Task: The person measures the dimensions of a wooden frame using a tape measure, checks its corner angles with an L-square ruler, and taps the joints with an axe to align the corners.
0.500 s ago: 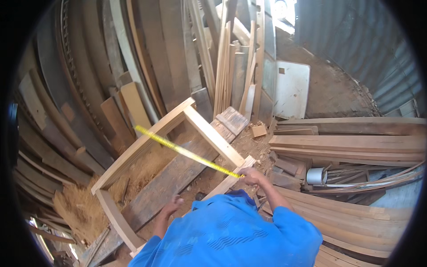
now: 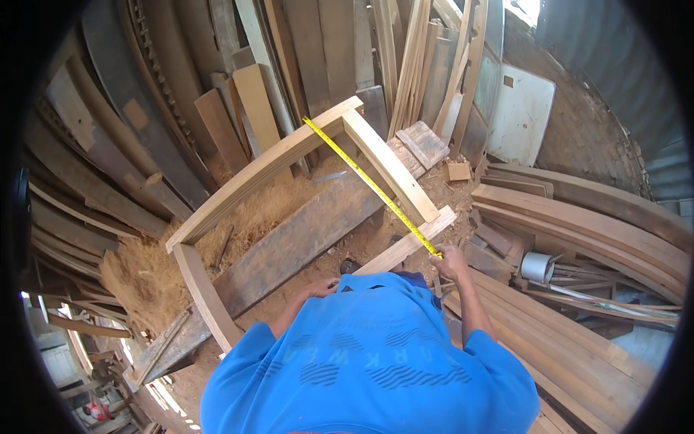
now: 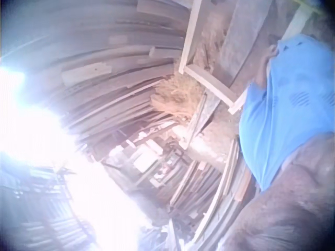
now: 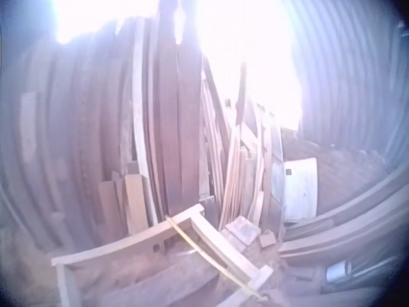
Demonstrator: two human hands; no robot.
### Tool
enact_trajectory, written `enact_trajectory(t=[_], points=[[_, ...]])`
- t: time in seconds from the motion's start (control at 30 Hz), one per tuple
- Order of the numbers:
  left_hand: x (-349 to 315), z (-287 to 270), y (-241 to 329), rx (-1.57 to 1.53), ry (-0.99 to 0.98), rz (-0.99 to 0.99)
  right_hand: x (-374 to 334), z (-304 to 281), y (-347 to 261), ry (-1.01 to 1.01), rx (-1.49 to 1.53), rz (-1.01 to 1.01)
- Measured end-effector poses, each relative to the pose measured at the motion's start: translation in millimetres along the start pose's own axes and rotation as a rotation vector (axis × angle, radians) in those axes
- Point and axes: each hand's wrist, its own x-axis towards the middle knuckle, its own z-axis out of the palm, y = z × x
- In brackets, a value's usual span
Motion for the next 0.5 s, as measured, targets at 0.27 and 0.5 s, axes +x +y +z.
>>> enact_trajectory(t=[0.27,0.5], points=[[12.4,-0.7,-40.3,-0.038,-0.038,0.034,-23.1,35.0,28.3,0.041,0.001,0.012],[-6.0,-30.1,52.9,0.100,-0.210,-0.189,-32.9,49.8,36.0,0.141,-0.050,0.129]])
